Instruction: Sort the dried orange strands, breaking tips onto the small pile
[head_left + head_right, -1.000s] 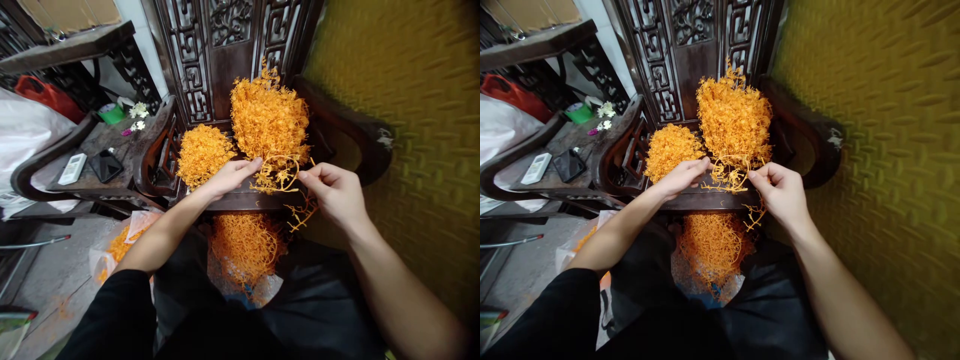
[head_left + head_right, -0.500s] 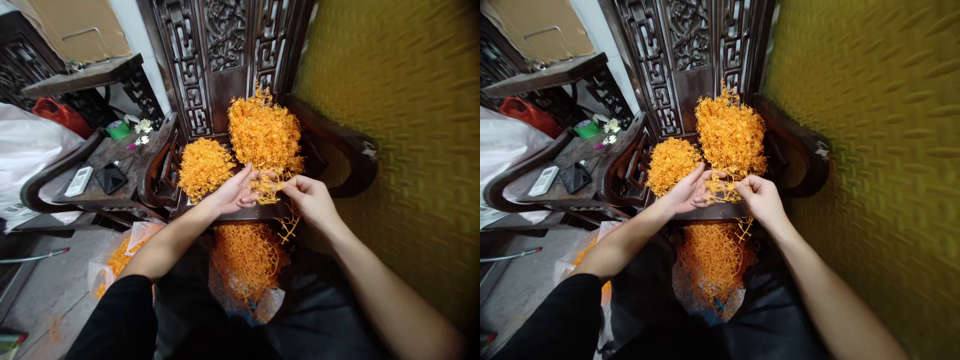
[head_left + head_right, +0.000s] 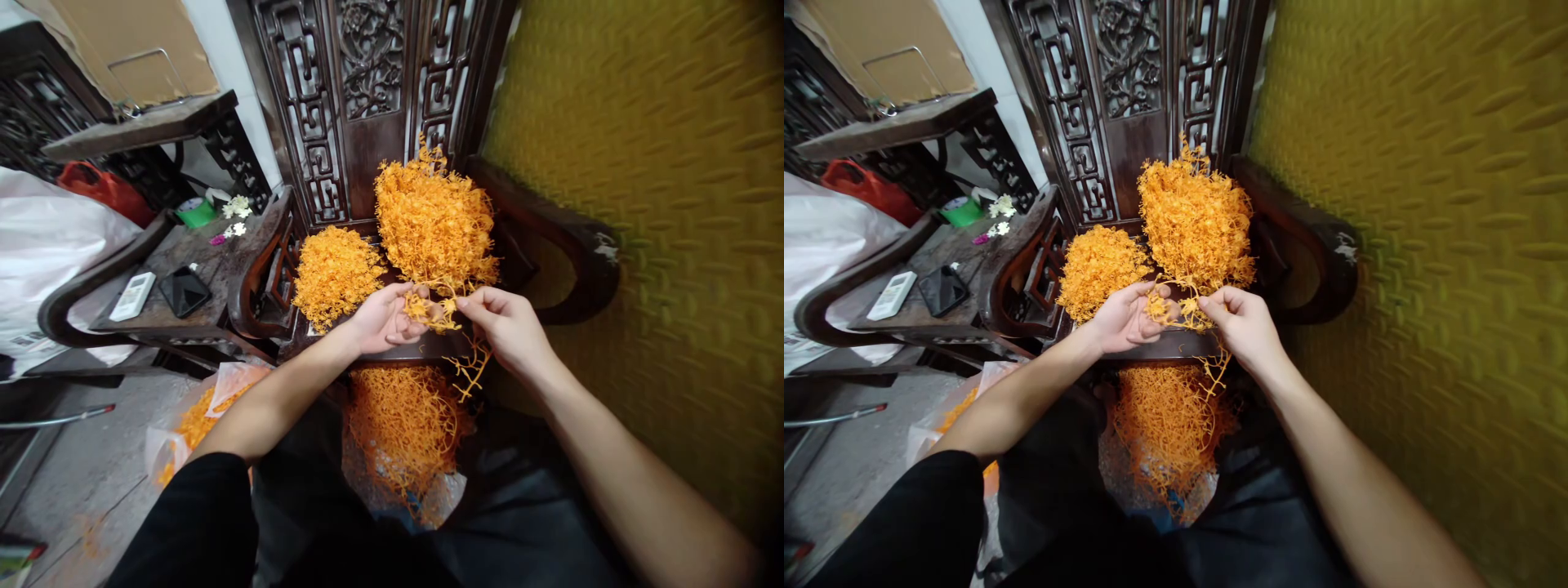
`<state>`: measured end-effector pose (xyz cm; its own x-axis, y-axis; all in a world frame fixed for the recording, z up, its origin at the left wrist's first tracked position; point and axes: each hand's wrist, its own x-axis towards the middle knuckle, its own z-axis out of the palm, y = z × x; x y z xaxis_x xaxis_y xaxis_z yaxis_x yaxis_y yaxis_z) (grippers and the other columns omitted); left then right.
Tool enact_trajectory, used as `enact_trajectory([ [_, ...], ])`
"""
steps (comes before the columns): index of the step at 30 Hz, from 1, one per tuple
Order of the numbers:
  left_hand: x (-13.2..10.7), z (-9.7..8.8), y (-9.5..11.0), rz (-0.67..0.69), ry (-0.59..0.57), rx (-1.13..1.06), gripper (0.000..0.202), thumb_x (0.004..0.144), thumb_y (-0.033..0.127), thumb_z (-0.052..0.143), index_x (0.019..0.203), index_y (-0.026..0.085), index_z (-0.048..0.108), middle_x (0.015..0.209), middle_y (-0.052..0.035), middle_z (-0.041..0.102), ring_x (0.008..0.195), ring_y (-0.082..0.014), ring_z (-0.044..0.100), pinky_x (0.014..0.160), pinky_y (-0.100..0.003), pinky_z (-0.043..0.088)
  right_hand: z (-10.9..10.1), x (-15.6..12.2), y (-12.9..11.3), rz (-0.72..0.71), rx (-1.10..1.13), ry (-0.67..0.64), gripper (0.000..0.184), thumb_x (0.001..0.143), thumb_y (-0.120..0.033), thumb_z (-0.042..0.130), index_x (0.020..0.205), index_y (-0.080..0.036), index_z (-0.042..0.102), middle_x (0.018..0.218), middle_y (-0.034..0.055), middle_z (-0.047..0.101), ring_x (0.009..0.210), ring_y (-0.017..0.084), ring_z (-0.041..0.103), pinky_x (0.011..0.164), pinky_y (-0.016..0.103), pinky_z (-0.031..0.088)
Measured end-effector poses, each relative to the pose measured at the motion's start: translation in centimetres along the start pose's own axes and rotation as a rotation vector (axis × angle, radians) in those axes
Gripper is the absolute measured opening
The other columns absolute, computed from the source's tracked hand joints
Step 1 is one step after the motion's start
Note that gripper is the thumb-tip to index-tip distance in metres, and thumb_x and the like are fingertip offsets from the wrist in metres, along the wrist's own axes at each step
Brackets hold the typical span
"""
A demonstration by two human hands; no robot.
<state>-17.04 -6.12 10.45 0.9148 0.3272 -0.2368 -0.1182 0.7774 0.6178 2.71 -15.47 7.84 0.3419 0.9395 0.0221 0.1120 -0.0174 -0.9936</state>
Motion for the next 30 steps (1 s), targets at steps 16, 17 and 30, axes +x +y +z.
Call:
enact_trajectory([
  [16,1.0,-3.5,1.1,0.205,0.558,0.397,0.026,0.097,0.026,0.071,0.079,0.015,0.056,0.061,0.0054,0.049,0.039,-0.0008,0.037,0.035,-0.012,0.016,-1.4,-1.0,-1.2,-0.059,-0.241,0.029,0.052,0.081,-0.063,0.078,0.063,-0.019,0.054,0.058,-0.0025,0.044,0.054,0.009,0.035,0.05,0.026,0.025],
  [17,0.8,-3.5,1.3,0.174,0.537,0.437,0.022,0.098,0.023,0.069,0.08,0.014,0.059,0.06,0.0045,0.051,0.039,-0.0011,0.039,0.035,-0.012,0.017,-1.6,-1.0,-1.1,-0.058,-0.248,0.044,0.052,0.081,-0.062,0.078,0.063,-0.019,0.055,0.058,-0.0024,0.045,0.053,0.01,0.035,0.05,0.026,0.025],
  [30,-3.7,-4.9,6.3,0.334,0.58,0.507,0.016,0.088,0.011,0.077,0.077,0.01,0.065,0.065,0.0021,0.059,0.049,-0.0013,0.05,0.046,-0.013,0.043,-6.5,-0.9,-2.2,0.08,-0.054,0.519,0.037,0.063,-0.049,0.09,0.064,-0.023,0.064,0.048,-0.002,0.049,0.041,0.011,0.039,0.04,0.028,0.025],
])
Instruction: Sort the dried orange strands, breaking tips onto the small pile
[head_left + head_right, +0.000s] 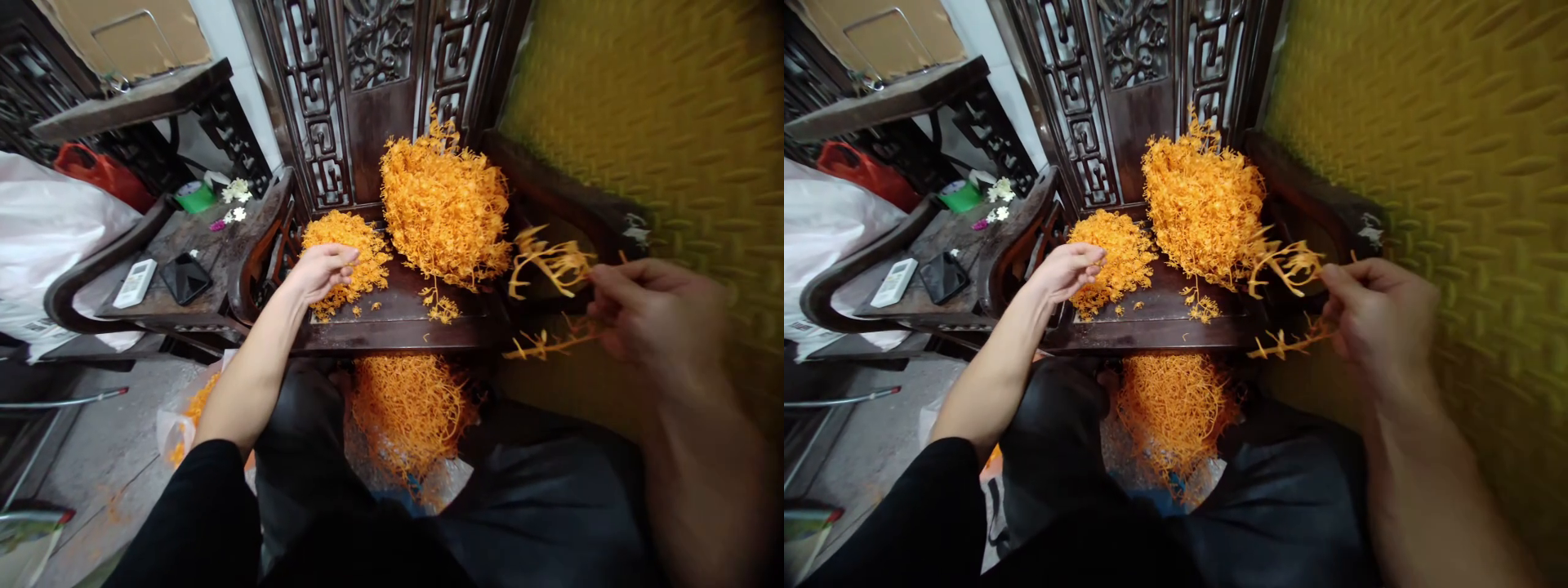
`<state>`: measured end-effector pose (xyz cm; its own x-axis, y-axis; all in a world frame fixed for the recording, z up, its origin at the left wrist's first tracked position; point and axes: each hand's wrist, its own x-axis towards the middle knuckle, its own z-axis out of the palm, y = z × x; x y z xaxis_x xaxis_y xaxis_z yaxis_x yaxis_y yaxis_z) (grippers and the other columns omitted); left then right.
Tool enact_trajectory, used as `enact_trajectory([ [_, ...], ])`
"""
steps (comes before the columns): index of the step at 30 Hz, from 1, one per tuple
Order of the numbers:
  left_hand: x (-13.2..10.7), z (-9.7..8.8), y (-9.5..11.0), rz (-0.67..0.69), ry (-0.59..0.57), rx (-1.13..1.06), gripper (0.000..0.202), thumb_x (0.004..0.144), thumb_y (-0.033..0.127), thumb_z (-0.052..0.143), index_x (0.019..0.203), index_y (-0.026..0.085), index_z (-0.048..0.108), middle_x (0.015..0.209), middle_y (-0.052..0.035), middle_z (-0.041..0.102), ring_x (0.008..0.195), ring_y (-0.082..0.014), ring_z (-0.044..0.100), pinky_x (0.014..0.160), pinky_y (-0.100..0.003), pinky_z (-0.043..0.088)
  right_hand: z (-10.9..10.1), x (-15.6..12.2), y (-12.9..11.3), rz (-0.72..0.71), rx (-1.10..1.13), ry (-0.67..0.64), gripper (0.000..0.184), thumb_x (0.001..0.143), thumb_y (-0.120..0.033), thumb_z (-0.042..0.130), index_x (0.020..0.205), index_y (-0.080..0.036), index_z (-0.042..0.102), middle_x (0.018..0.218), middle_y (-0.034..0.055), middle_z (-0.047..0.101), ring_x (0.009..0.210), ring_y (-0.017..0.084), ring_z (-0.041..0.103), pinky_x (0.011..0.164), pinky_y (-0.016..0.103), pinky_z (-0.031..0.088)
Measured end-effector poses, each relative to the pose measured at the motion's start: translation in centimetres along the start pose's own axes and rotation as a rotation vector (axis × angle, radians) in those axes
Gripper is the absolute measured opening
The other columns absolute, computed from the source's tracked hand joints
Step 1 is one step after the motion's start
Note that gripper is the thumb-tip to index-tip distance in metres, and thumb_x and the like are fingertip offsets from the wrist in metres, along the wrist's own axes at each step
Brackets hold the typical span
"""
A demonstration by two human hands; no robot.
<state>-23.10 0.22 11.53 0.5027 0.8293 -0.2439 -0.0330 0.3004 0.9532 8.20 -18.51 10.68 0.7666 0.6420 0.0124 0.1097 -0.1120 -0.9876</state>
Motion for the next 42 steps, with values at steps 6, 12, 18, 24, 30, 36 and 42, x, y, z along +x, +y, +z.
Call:
enact_trajectory([
  [6,0.3,1.9,-0.8,-0.039,-0.186,-0.028,0.005,0.095,0.01,0.064,0.096,0.011,0.069,0.084,-0.0027,0.065,0.057,-0.0034,0.051,0.045,-0.013,0.032,2.0,-1.5,0.5,-0.104,-0.018,-0.492,0.047,0.067,-0.058,0.09,0.065,-0.018,0.065,0.055,-0.0016,0.052,0.051,0.009,0.039,0.049,0.027,0.025],
  [12,-0.5,6.0,-2.8,-0.038,-0.458,0.236,0.026,0.092,0.04,0.074,0.102,0.016,0.078,0.076,0.0005,0.059,0.056,-0.0056,0.045,0.05,-0.018,0.031,4.8,-2.7,0.6,-0.163,-0.045,-0.633,0.05,0.074,-0.065,0.085,0.068,-0.019,0.064,0.06,-0.0009,0.053,0.056,0.011,0.041,0.053,0.026,0.03],
  [18,-1.4,7.6,-3.4,0.165,-0.453,0.351,0.022,0.076,0.032,0.085,0.083,0.015,0.073,0.08,-0.0015,0.068,0.074,-0.0106,0.058,0.072,-0.026,0.045,5.9,-3.3,0.5,-0.203,-0.133,-0.655,0.047,0.077,-0.062,0.082,0.066,-0.019,0.064,0.061,0.0009,0.056,0.057,0.013,0.045,0.054,0.027,0.033],
  [24,1.6,0.9,-1.7,0.178,0.148,0.24,0.023,0.086,0.025,0.065,0.07,0.019,0.05,0.066,0.004,0.048,0.048,-0.0058,0.032,0.048,-0.022,0.023,2.1,-0.6,-0.1,-0.273,0.038,-0.095,0.04,0.07,-0.053,0.087,0.068,-0.022,0.062,0.055,-0.0012,0.053,0.047,0.014,0.043,0.048,0.029,0.029],
  [30,7.0,-5.7,-3.4,0.118,0.647,0.744,0.013,0.096,0.023,0.05,0.088,0.019,0.06,0.098,-0.0127,0.07,0.097,-0.0269,0.067,0.091,-0.04,0.051,4.4,-4.0,4.0,-0.377,-0.511,-1.196,0.03,0.091,-0.047,0.069,0.078,-0.021,0.076,0.086,0.0083,0.072,0.08,0.022,0.067,0.08,0.035,0.052],
  [36,9.8,-7.0,-6.2,0.121,0.719,1.355,0.064,0.091,0.016,0.046,0.154,0.005,0.04,0.157,-0.0268,0.049,0.148,-0.0386,0.043,0.123,-0.062,0.027,8.1,-5.6,8.1,-0.364,-0.864,-1.415,0.018,0.073,-0.024,0.085,0.091,-0.022,0.083,0.107,0.0084,0.078,0.109,0.026,0.071,0.097,0.029,0.053],
  [42,9.8,-5.3,-5.6,0.428,0.668,1.474,0.072,0.09,0.011,0.042,0.161,0.008,0.034,0.171,-0.0194,0.035,0.163,-0.0295,0.022,0.133,-0.057,0.003,10.9,2.0,6.3,-0.444,-1.005,-0.627,0.039,0.101,-0.027,0.049,0.124,-0.004,0.071,0.136,0.0306,0.058,0.124,0.039,0.057,0.11,0.051,0.042],
])
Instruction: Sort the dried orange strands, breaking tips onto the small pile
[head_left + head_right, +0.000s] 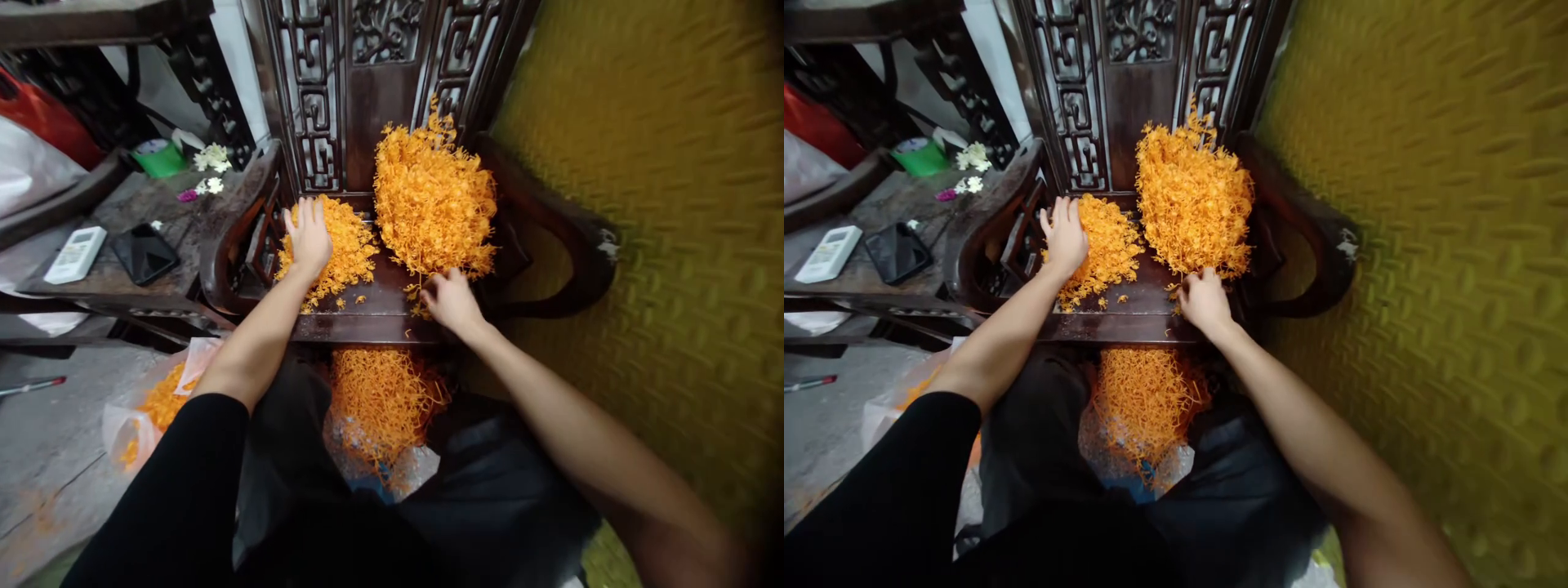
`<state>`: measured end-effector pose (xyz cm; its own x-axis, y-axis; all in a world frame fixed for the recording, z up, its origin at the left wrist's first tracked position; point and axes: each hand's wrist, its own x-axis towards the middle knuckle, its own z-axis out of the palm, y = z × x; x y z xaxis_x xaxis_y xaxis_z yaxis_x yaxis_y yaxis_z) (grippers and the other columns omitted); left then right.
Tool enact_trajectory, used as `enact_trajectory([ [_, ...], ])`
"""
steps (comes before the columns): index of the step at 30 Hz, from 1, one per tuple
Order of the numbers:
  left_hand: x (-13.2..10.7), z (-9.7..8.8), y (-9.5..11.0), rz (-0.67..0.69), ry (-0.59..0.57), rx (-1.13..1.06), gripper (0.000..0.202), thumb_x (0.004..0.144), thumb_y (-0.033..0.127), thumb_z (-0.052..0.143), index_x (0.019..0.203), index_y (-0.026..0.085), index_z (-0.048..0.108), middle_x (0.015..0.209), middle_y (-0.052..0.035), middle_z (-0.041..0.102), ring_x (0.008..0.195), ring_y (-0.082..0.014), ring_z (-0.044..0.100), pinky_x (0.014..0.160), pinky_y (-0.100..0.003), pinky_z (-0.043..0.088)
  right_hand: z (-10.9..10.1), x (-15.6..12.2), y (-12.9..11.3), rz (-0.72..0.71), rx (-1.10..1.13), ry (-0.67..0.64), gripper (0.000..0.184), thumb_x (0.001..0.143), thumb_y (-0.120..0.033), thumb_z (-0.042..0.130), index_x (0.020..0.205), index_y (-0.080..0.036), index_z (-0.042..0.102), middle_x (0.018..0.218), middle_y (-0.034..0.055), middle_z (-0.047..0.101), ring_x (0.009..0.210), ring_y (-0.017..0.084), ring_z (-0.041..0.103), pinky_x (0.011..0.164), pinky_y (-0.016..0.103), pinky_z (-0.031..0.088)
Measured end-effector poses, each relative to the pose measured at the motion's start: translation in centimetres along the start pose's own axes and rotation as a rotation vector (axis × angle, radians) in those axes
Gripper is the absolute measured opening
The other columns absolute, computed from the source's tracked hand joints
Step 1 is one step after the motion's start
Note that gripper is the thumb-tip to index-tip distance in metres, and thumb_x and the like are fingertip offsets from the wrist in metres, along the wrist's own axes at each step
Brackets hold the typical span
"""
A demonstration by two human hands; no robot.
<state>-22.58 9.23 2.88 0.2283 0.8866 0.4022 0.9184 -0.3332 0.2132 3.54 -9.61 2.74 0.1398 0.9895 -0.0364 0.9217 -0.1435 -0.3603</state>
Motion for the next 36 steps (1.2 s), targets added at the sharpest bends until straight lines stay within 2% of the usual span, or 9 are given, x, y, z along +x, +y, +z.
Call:
enact_trajectory([
  [2,-0.6,-0.6,2.2,0.137,-0.003,0.0,0.066,0.092,0.013,0.044,0.158,0.009,0.042,0.168,-0.0191,0.039,0.161,-0.0299,0.026,0.133,-0.058,0.004,-1.0,2.0,1.1,0.092,-0.114,0.309,0.047,0.1,-0.025,0.049,0.141,-0.007,0.061,0.153,0.033,0.04,0.137,0.047,0.043,0.11,0.059,0.037],
  [4,-1.4,-0.9,4.9,0.298,-0.042,-0.021,0.061,0.093,0.015,0.046,0.154,0.008,0.048,0.165,-0.0212,0.043,0.159,-0.0321,0.029,0.133,-0.06,0.005,-1.8,3.3,2.5,0.165,-0.177,0.48,0.052,0.098,-0.024,0.054,0.148,-0.012,0.057,0.155,0.0303,0.04,0.136,0.047,0.043,0.105,0.056,0.04],
  [7,-2.5,-0.5,9.0,0.499,-0.144,-0.072,0.06,0.094,0.014,0.046,0.154,0.006,0.049,0.165,-0.0237,0.042,0.159,-0.0342,0.03,0.132,-0.063,0.008,-2.7,4.0,4.5,0.238,-0.148,0.405,0.044,0.096,-0.024,0.057,0.136,-0.008,0.066,0.127,0.0279,0.064,0.11,0.038,0.062,0.091,0.045,0.046],
  [11,-3.2,1.9,14.2,0.631,-0.308,-0.173,0.07,0.097,0.026,0.054,0.165,0.018,0.037,0.175,-0.0219,0.022,0.163,-0.0437,0.015,0.126,-0.075,0.015,-3.7,3.4,4.9,0.235,-0.153,0.419,0.033,0.096,-0.026,0.058,0.12,-0.01,0.073,0.113,0.0209,0.071,0.089,0.026,0.065,0.081,0.036,0.047],
  [16,-2.6,6.4,19.2,0.507,-0.433,-0.226,0.099,0.089,0.046,0.072,0.171,0.03,0.018,0.179,-0.0173,-0.009,0.161,-0.0554,-0.005,0.117,-0.087,0.017,-5.3,1.1,2.9,0.215,-0.191,0.454,0.027,0.092,-0.024,0.057,0.1,-0.012,0.08,0.102,0.0169,0.074,0.081,0.023,0.063,0.076,0.033,0.045],
  [23,-0.5,10.0,20.2,0.381,-0.467,-0.213,0.099,0.089,0.029,0.071,0.171,0.035,0.015,0.179,-0.0075,-0.014,0.165,-0.0419,-0.006,0.129,-0.066,0.021,-7.8,-2.9,1.2,0.135,-0.214,0.594,0.025,0.085,-0.01,0.056,0.086,-0.012,0.081,0.088,0.0138,0.075,0.076,0.023,0.066,0.074,0.034,0.047],
  [30,-0.5,11.5,20.4,0.393,-0.5,-0.204,0.102,0.086,0.028,0.073,0.17,0.035,0.016,0.179,-0.0057,-0.015,0.164,-0.0429,-0.011,0.13,-0.067,0.015,-11.2,-9.6,-0.9,-0.017,0.318,1.136,0.017,0.087,-0.032,0.078,0.098,-0.019,0.079,0.089,0.0058,0.075,0.08,0.022,0.071,0.078,0.039,0.057],
  [33,-0.8,11.4,20.7,0.387,-0.491,-0.194,0.102,0.086,0.027,0.073,0.17,0.035,0.016,0.179,-0.0044,-0.015,0.164,-0.0428,-0.013,0.129,-0.07,0.013,-10.3,-9.2,-0.6,0.03,0.778,0.925,0.033,0.08,-0.039,0.085,0.104,-0.018,0.076,0.085,0.0042,0.076,0.067,0.018,0.071,0.06,0.032,0.057],
  [36,-1.5,10.5,20.6,0.376,-0.472,-0.216,0.1,0.085,0.02,0.071,0.17,0.034,0.019,0.18,-0.0047,-0.011,0.165,-0.0413,-0.009,0.129,-0.069,0.013,-8.3,-6.0,-0.5,0.077,0.958,0.665,0.035,0.074,-0.042,0.087,0.094,-0.016,0.075,0.077,0.0047,0.074,0.056,0.015,0.065,0.046,0.026,0.05],
])
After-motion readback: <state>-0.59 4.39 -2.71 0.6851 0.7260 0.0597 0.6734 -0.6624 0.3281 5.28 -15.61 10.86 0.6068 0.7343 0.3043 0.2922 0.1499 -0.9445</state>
